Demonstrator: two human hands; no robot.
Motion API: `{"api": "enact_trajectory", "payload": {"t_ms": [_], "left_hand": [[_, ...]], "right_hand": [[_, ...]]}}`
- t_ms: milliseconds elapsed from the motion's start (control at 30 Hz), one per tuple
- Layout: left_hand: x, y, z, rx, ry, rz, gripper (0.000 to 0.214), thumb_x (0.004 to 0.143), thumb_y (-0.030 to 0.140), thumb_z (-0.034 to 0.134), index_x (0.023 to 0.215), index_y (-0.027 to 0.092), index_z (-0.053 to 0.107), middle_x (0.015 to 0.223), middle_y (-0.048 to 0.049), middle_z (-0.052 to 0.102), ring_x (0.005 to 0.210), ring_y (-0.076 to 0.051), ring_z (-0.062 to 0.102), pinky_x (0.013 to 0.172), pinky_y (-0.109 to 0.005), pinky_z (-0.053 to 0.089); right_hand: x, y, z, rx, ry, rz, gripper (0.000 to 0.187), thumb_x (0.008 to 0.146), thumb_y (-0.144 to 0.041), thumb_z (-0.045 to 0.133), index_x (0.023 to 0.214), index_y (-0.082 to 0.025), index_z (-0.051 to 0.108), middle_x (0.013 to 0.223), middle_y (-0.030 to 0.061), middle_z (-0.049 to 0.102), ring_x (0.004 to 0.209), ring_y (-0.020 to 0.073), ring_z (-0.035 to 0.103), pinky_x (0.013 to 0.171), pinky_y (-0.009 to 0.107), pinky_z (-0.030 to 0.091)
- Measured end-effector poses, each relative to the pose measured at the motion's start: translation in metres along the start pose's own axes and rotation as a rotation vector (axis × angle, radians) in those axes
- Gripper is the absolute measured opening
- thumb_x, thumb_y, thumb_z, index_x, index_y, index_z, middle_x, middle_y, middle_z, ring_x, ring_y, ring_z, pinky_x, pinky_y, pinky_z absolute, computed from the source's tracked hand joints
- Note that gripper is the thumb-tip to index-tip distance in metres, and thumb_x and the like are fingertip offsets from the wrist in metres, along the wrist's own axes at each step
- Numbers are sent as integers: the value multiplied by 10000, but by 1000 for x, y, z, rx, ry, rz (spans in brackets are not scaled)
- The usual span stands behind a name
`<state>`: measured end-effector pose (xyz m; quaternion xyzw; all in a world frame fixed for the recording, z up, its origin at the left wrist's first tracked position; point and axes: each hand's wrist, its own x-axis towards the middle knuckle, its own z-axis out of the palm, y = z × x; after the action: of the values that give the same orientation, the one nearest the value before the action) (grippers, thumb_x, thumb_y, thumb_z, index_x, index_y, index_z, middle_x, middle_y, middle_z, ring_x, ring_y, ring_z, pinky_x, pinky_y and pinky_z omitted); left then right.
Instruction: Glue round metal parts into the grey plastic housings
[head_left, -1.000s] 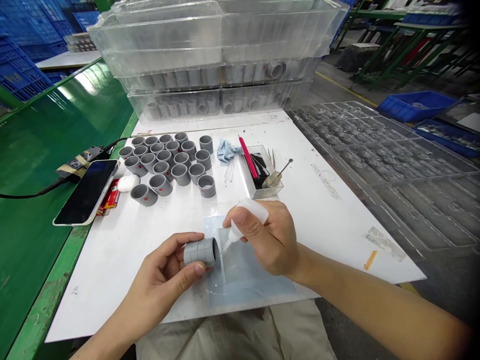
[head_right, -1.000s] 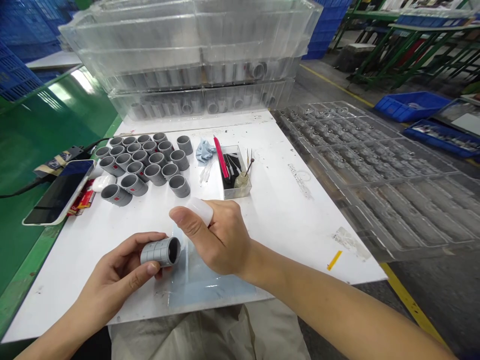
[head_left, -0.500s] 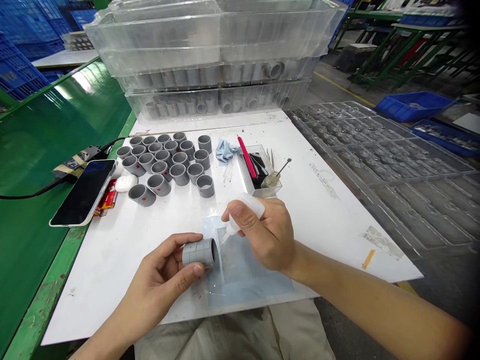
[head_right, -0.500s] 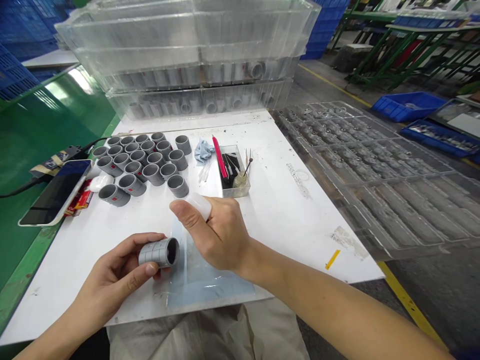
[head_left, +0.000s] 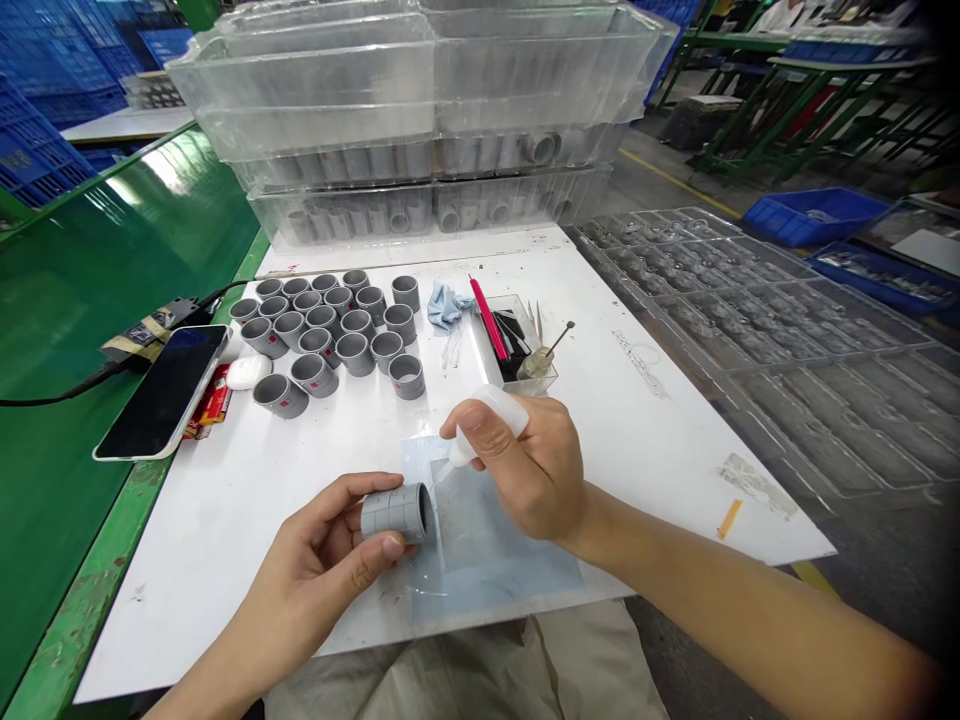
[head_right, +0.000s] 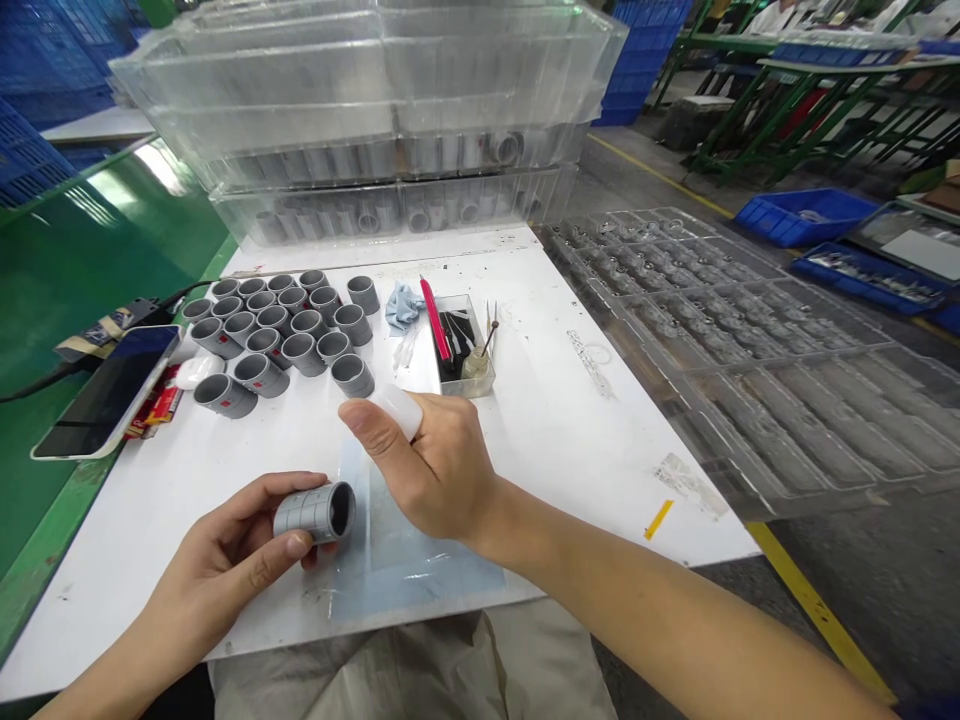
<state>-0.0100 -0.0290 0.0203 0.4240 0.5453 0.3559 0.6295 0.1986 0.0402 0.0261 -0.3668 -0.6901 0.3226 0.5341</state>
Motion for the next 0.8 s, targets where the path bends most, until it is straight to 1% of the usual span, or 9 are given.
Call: {"api": "enact_trajectory", "payload": {"t_ms": [167, 333, 400, 500, 633, 667, 733, 800], "left_hand": [[0, -1, -2, 43, 5, 4, 423, 859, 474, 806, 1211, 265, 699, 821, 16, 726, 743, -143, 627, 718, -226, 517], [1, -1, -4, 96, 7, 15, 444, 870, 527, 776, 1202, 240, 704, 822, 7, 736, 732, -157, 642, 741, -252, 525], [1, -2, -5, 88, -8, 23, 463, 891, 556, 742, 1223, 238, 683, 831, 2, 752, 728, -159, 654, 758, -260, 520], [2, -4, -7, 89, -6, 45, 472, 913, 582, 702, 1233, 238, 655, 845, -16, 779, 743, -175, 673, 795, -288, 513], [3, -8, -8, 104, 47, 90, 404, 913, 517, 735, 1206, 242, 689, 830, -25, 775, 766, -191, 687, 815, -307, 507], [4, -8, -8, 97, 57, 104, 374, 915, 495, 740, 1198, 252, 708, 893, -29, 775, 754, -179, 681, 805, -300, 512], [4, -9, -6, 61, 68, 131, 311, 898, 441, 770, 1165, 283, 747, 1128, -34, 741, 768, -150, 670, 775, -274, 535], [5, -9, -3, 16, 75, 159, 312, 840, 356, 835, 1141, 319, 766, 1355, -20, 633, 866, -153, 673, 764, -250, 563]], "right_hand": [[0, -1, 0, 7, 17, -1, 559, 1055, -444, 516, 572, -164, 545, 504, -30, 472, 462, 72, 446, 458, 259, 326], [1, -4, -2, 47, 24, 15, 582, 1044, -470, 528, 545, -173, 504, 509, -18, 498, 463, 78, 465, 453, 255, 347], [1, -5, -3, 95, 37, 21, 565, 1036, -484, 544, 566, -171, 543, 514, -10, 518, 469, 89, 485, 451, 258, 359], [0, -7, -5, 164, 77, 40, 516, 1027, -519, 553, 668, -164, 661, 531, -3, 552, 476, 103, 505, 455, 263, 387], [-1, -9, -7, 177, 104, 35, 502, 1020, -539, 557, 714, -170, 706, 527, -4, 563, 473, 112, 512, 458, 272, 402], [-1, -9, -7, 173, 97, 30, 501, 1021, -534, 557, 711, -171, 706, 527, -2, 567, 471, 112, 513, 451, 272, 395], [0, -9, -7, 161, 79, 21, 509, 1024, -526, 557, 689, -168, 696, 545, 7, 589, 466, 107, 514, 435, 271, 379], [0, -9, -7, 151, 69, 6, 531, 1027, -515, 557, 647, -163, 671, 564, 18, 608, 464, 101, 514, 430, 271, 370]]}}
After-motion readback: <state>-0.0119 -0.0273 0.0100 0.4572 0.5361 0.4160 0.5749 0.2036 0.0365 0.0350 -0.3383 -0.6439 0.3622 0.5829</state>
